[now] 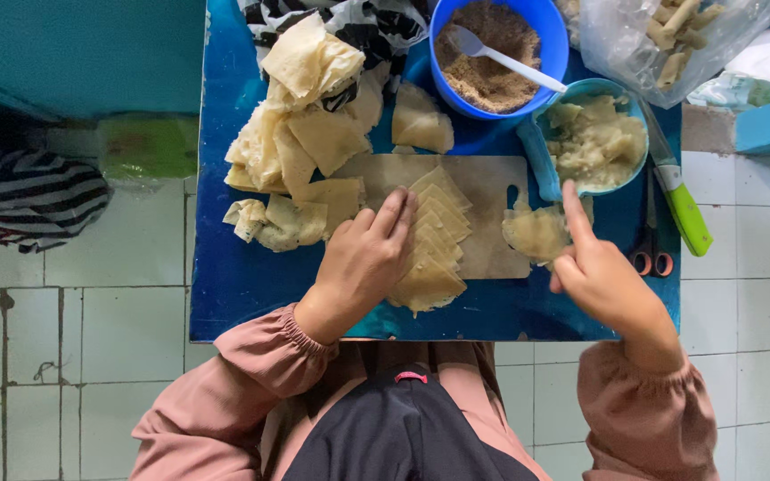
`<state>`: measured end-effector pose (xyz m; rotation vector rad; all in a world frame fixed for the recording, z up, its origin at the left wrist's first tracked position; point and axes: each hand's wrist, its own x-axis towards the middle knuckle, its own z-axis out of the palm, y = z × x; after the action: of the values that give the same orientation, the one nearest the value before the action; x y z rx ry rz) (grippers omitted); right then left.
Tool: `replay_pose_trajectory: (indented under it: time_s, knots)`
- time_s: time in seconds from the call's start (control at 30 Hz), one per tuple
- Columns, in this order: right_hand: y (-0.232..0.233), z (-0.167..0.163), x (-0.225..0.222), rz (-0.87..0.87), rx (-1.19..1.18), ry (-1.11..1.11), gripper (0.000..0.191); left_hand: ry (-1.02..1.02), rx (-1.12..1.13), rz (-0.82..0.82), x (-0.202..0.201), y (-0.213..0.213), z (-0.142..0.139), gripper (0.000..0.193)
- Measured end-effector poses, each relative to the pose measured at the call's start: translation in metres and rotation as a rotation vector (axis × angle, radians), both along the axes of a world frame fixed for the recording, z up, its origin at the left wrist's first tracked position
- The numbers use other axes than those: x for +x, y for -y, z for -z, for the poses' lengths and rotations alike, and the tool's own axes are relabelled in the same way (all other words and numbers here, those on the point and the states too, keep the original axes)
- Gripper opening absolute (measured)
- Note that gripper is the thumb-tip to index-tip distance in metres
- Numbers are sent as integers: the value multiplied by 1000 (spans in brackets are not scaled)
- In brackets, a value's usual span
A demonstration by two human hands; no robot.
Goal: The person sits on the floor at a low blue board and folds thin round pastry sheets in half and into triangular pieces, stacking the folded pieces on a cutting board. They then spoon brown sugar from a blue bowl onto the stacked pieces and press the stack flat with their hands.
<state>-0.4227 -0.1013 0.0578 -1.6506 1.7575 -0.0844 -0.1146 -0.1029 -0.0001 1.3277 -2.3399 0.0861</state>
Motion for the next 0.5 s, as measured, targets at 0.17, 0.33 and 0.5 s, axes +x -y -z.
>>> replay_pose_trajectory:
  time_s: [0.17, 0.33, 0.5]
  knots:
    - [-20, -7, 5, -95, -223, -645, 89, 17, -5, -4, 0, 0, 0, 51]
    - [-10, 24, 11, -214, -414, -1111, 97, 23, -11, 1, 1, 0, 1, 52]
    - [-27, 23, 11, -280, -471, -1207, 83, 30, -20, 3, 2, 2, 2, 52]
